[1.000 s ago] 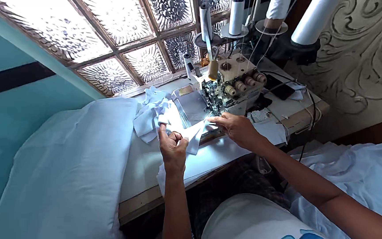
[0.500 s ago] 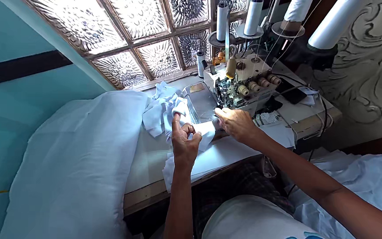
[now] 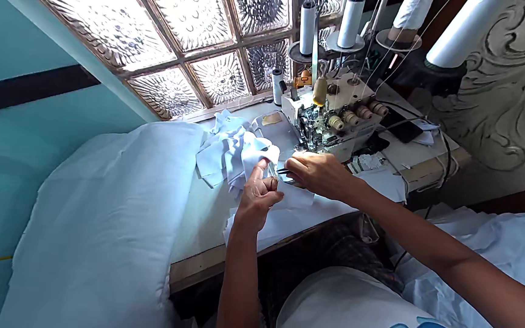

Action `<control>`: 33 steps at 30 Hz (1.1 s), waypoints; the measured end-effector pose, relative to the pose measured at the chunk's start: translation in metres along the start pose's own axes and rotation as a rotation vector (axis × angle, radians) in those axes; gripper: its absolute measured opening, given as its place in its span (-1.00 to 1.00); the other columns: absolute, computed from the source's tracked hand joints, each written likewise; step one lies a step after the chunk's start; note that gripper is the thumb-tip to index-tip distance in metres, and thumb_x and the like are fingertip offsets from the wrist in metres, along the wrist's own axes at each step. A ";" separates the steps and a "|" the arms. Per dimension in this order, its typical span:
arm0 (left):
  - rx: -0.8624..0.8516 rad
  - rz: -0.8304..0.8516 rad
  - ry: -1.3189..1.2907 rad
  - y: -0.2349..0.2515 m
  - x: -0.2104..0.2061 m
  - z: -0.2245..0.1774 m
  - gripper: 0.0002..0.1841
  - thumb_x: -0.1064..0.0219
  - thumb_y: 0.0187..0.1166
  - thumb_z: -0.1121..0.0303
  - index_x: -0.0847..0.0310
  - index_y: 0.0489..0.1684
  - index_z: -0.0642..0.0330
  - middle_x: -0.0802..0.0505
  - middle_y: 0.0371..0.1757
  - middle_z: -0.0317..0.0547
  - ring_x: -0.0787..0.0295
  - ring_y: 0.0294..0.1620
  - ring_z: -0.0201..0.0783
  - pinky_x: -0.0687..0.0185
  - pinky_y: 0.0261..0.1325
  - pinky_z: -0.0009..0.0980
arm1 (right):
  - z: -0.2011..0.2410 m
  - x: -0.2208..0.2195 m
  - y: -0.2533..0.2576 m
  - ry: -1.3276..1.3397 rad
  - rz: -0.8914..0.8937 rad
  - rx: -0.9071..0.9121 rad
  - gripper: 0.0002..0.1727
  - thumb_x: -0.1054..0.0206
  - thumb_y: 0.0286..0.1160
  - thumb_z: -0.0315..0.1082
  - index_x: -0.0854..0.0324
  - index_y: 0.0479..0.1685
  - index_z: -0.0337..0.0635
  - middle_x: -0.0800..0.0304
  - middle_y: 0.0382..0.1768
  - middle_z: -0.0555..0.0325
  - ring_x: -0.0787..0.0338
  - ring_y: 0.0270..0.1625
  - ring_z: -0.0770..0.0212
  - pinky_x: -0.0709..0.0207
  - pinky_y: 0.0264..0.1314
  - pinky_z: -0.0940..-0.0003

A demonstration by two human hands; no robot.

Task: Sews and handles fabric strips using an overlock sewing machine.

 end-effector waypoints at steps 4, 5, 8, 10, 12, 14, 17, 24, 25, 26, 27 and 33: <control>0.022 0.023 0.006 0.001 0.001 0.004 -0.08 -0.23 0.09 0.68 -0.05 0.71 0.15 -0.57 -0.62 -0.51 -0.49 -0.60 -0.64 -0.50 -0.39 -0.70 | 0.002 -0.007 -0.001 0.032 -0.033 0.013 -0.85 -0.30 0.61 -0.39 -0.68 -0.28 -0.27 -0.61 -0.50 0.05 -0.67 -0.54 0.09 -0.50 -0.62 0.27; 0.031 0.026 0.010 0.002 0.000 0.004 -0.08 -0.24 0.10 0.67 -0.05 0.71 0.14 -0.61 -0.59 -0.49 -0.53 -0.57 -0.63 -0.53 -0.36 -0.69 | 0.002 -0.008 -0.001 0.046 -0.033 0.004 -0.86 -0.30 0.61 -0.39 -0.68 -0.27 -0.26 -0.61 -0.49 0.05 -0.68 -0.54 0.10 -0.50 -0.61 0.27; 0.036 0.030 0.022 0.004 -0.001 0.006 -0.11 -0.23 0.13 0.68 -0.07 0.69 0.10 -0.72 -0.51 -0.47 -0.63 -0.53 -0.63 -0.60 -0.32 -0.69 | 0.003 -0.006 -0.002 0.103 -0.031 -0.052 -0.82 -0.24 0.62 -0.39 -0.68 -0.30 -0.26 -0.60 -0.53 0.07 -0.67 -0.56 0.11 -0.46 -0.64 0.26; 0.003 -0.007 0.030 0.007 0.004 0.010 -0.10 -0.22 0.18 0.68 -0.05 0.74 0.10 -0.67 -0.52 -0.47 -0.57 -0.56 -0.62 -0.56 -0.36 -0.67 | 0.002 -0.001 -0.005 0.127 -0.045 -0.102 -0.80 -0.21 0.64 -0.40 -0.69 -0.30 -0.27 -0.60 -0.52 0.07 -0.68 -0.54 0.11 -0.48 -0.61 0.25; -0.026 -0.131 0.073 0.014 0.023 0.015 -0.11 -0.21 0.27 0.60 0.00 0.79 0.04 -0.72 -0.42 -0.47 -0.63 -0.50 -0.61 -0.64 -0.33 -0.61 | 0.001 0.008 -0.011 0.117 -0.065 -0.197 -0.84 -0.24 0.63 -0.43 -0.70 -0.23 -0.31 -0.70 -0.44 0.00 -0.77 -0.43 0.06 -0.62 -0.45 0.20; -0.044 -0.332 0.104 0.018 0.047 0.018 -0.19 -0.15 0.43 0.54 0.03 0.82 0.04 -0.76 -0.19 -0.35 -0.74 -0.29 -0.53 -0.74 -0.12 -0.45 | -0.002 0.021 -0.024 0.081 -0.072 -0.342 -0.84 -0.33 0.61 -0.42 -0.69 -0.06 -0.37 -0.78 -0.30 -0.09 -0.83 -0.37 0.00 -0.70 -0.38 0.13; -0.076 -0.604 0.048 0.015 0.065 0.010 -0.26 -0.08 0.54 0.57 0.00 0.82 0.05 -0.70 0.03 -0.16 -0.75 -0.11 -0.37 -0.74 0.00 -0.30 | -0.015 0.041 -0.059 0.052 -0.057 -0.651 -0.68 -0.33 0.67 -0.36 -0.58 0.24 -0.38 -0.80 -0.13 -0.22 -0.85 -0.27 -0.12 -0.72 -0.29 -0.04; -0.268 -0.301 0.248 -0.006 0.043 -0.014 -0.30 -0.18 0.30 0.59 -0.22 0.60 0.19 -0.69 -0.21 -0.55 -0.71 -0.27 -0.61 -0.70 -0.19 -0.63 | -0.076 0.035 -0.115 -0.136 0.125 -1.107 -0.52 -0.14 0.49 -0.73 -0.68 0.37 -0.31 -0.71 0.24 -0.45 -0.74 0.21 -0.53 -0.57 0.16 -0.42; -0.301 -0.222 0.248 -0.007 0.038 -0.019 -0.34 -0.24 0.30 0.57 -0.31 0.55 0.14 -0.71 -0.21 -0.59 -0.71 -0.23 -0.59 -0.71 -0.14 -0.61 | -0.080 0.028 -0.119 -0.145 0.148 -1.079 -0.54 -0.14 0.51 -0.72 -0.75 0.29 -0.26 -0.75 0.21 -0.42 -0.74 0.20 -0.51 -0.56 0.16 -0.42; -0.328 -0.151 0.248 -0.008 0.032 -0.025 -0.38 -0.31 0.31 0.55 -0.41 0.49 0.07 -0.75 -0.19 -0.61 -0.74 -0.20 -0.57 -0.73 -0.08 -0.59 | -0.084 0.021 -0.125 -0.145 0.152 -1.047 -0.57 -0.14 0.53 -0.70 -0.80 0.22 -0.23 -0.80 0.17 -0.38 -0.77 0.18 -0.49 -0.55 0.18 -0.41; -0.346 -0.083 0.241 -0.009 0.027 -0.030 -0.43 -0.38 0.35 0.51 -0.52 0.44 0.00 -0.80 -0.15 -0.61 -0.77 -0.16 -0.56 -0.75 -0.03 -0.57 | -0.086 0.016 -0.129 -0.129 0.152 -1.033 -0.58 -0.13 0.57 -0.68 -0.82 0.19 -0.21 -0.82 0.16 -0.34 -0.78 0.19 -0.47 -0.53 0.23 -0.40; -0.337 0.118 0.270 -0.006 -0.002 -0.033 -0.56 -0.41 0.45 0.50 -0.73 0.29 -0.16 -0.93 -0.16 -0.52 -0.86 -0.19 -0.55 -0.80 -0.02 -0.57 | -0.078 0.017 -0.136 -0.028 0.024 -0.932 -0.72 -0.25 0.69 -0.39 -0.84 0.11 -0.29 -0.82 0.24 -0.27 -0.72 0.38 -0.33 -0.38 0.57 -0.27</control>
Point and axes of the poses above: each hand's wrist, its own y-axis towards the middle knuckle, its own x-axis out of the back of the hand, z = x × y, the point moved 1 cm from there along y, towards the middle knuckle
